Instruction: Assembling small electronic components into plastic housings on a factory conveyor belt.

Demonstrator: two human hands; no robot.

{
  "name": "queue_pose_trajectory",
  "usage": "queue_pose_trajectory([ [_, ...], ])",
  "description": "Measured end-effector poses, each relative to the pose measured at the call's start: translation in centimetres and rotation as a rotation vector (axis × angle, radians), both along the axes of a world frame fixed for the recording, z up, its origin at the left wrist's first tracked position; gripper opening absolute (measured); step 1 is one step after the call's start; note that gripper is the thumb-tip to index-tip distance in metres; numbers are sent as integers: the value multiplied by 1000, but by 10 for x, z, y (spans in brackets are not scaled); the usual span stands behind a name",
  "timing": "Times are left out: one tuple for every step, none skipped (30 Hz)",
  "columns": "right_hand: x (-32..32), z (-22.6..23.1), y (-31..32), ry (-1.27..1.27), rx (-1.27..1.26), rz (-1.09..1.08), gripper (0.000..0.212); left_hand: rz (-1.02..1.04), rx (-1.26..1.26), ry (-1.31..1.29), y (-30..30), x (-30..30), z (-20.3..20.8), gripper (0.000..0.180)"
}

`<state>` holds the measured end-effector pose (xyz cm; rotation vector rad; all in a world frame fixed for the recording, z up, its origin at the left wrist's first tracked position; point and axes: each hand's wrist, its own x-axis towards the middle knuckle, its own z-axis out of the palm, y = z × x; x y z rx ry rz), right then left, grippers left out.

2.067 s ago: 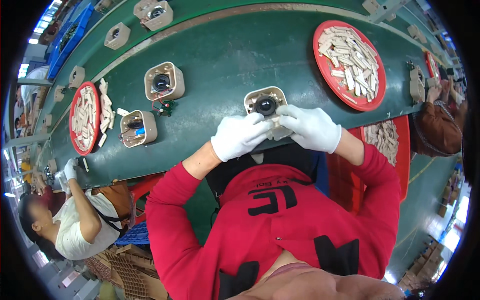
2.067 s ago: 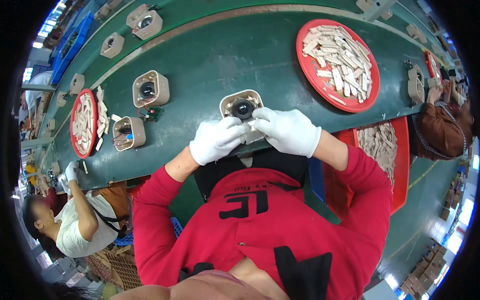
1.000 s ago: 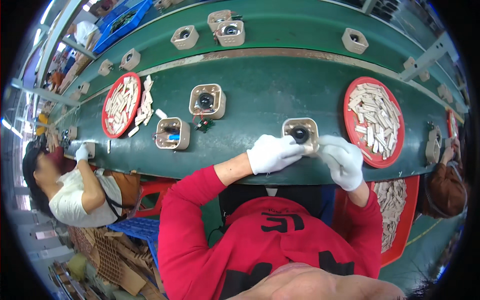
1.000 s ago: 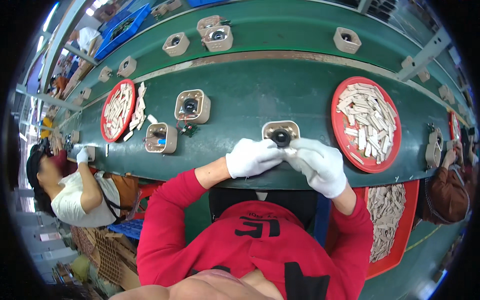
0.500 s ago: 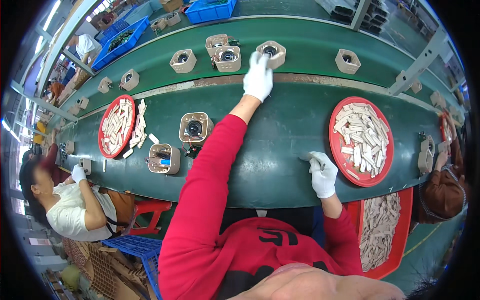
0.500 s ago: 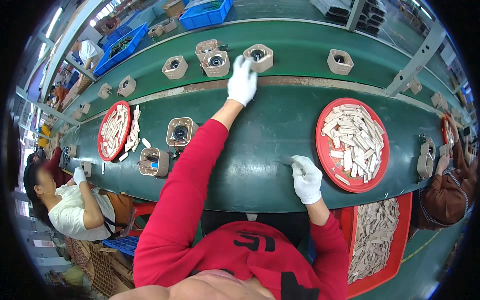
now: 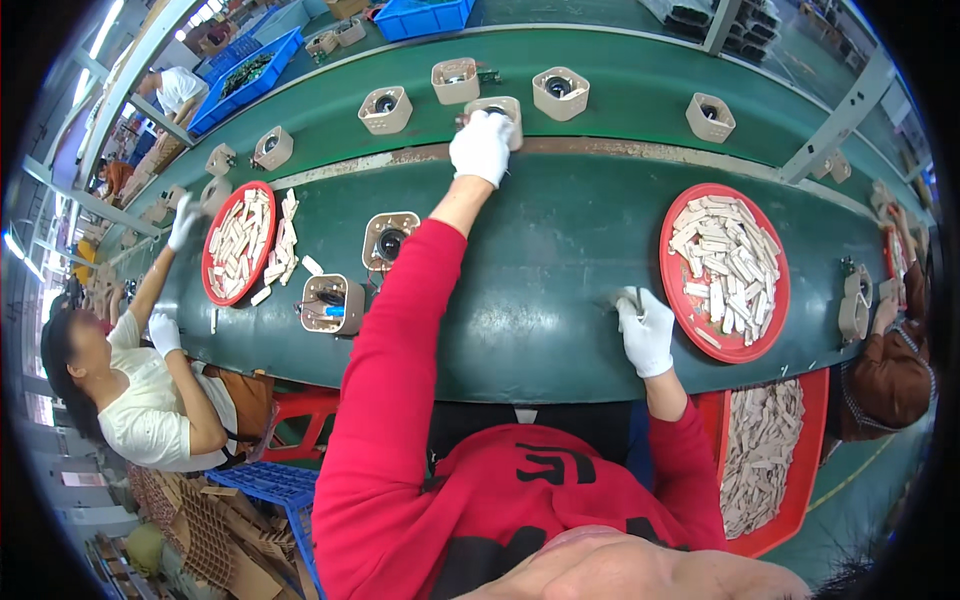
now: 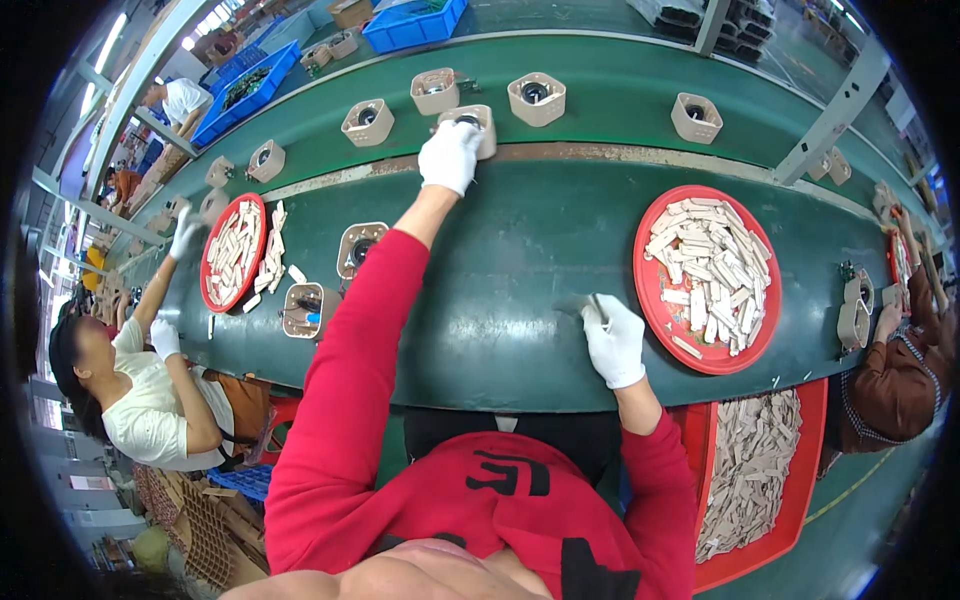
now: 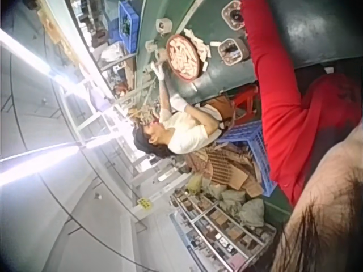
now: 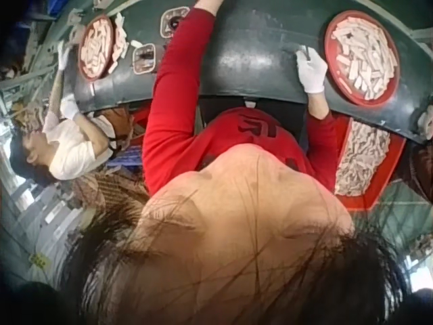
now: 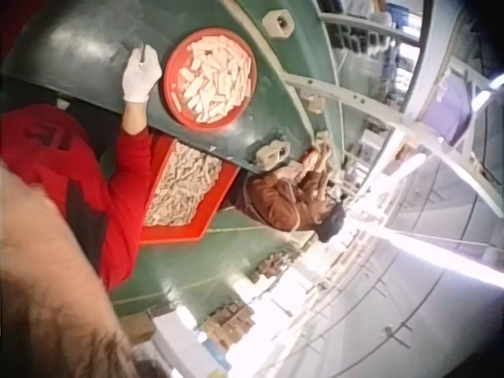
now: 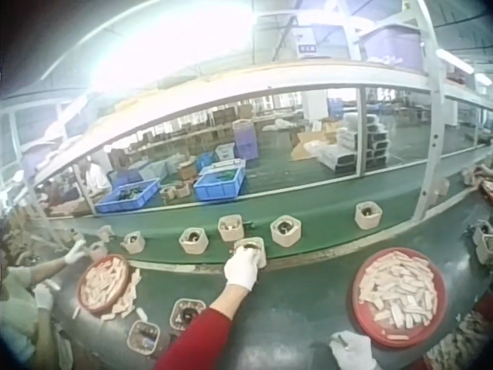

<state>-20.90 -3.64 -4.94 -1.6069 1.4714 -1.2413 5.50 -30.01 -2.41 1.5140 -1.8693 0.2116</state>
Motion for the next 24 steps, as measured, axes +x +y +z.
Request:
queue_pose_trajectory([
  [-3, -3, 1, -41, 36, 2, 17, -43, 1, 9, 19, -9, 0, 12],
  [-3, -1, 1, -86, 72, -15, 18, -128, -56, 31, 44, -17, 1, 10],
  [-2, 1, 1, -132, 109, -24, 19, -204, -111, 51, 75, -21, 5, 8],
  [-3, 0, 0, -146, 127, -30, 19, -207, -31, -51, 105, -24, 10, 7],
  [-1, 1, -1, -171, 133, -75, 14, -202, 51, -155, 136, -25, 16, 6],
  [-1, 1, -1, -177, 102, -87, 16, -214, 93, -203, 168, -29, 23, 5],
  [0, 2, -1, -185, 68, -99, 17, -227, 132, -252, 198, -31, 27, 5],
  [-2, 2, 0, -189, 60, -90, 19, -255, 128, -202, 224, -33, 24, 6],
  [-5, 7, 0, -143, 89, -81, 18, -290, 125, -149, 246, -35, 21, 8],
  [-5, 7, 2, -137, 71, -90, 17, -307, 149, -47, 267, -38, 20, 11],
  [-4, 8, 1, -128, 51, -105, 17, -327, 171, 58, 284, -40, 23, 13],
  [-1, 12, 2, -154, 75, -109, 16, -344, 279, 167, 303, -38, 30, 18],
  [0, 12, 1, -153, 134, -118, 16, -355, 307, 180, 318, -38, 31, 18],
  [3, 10, 2, -211, 148, -136, 16, -340, 346, 414, 333, -37, 31, 25],
  [6, 13, 6, -264, 144, -156, 17, -323, 368, 649, 342, -34, 32, 33],
  [8, 20, 14, -251, 120, -145, 18, -318, 211, 541, 344, -23, 25, 38],
  [6, 26, 23, -231, 95, -101, 19, -310, 53, 432, 345, -11, 16, 43],
  [15, 43, 32, -232, 93, -45, 19, -253, 103, 448, 348, -4, 11, 44],
  [23, 57, 40, -233, 89, 13, 19, -217, 167, 394, 344, 1, 11, 54],
  [23, 51, 45, -236, 14, 122, 20, -213, 177, 323, 339, 4, 7, 59],
  [26, 54, 46, -11, -151, 226, 21, -205, 181, 248, 331, 7, 3, 64],
  [31, 57, 47, 105, -223, 244, 23, -212, 179, 249, 323, 7, -2, 64],
  [39, 59, 49, 221, -293, 260, 26, -225, 205, 197, 314, 8, -6, 66],
  [43, 61, 50, 311, -287, 263, 30, -234, 230, 145, 307, 7, -9, 69],
])
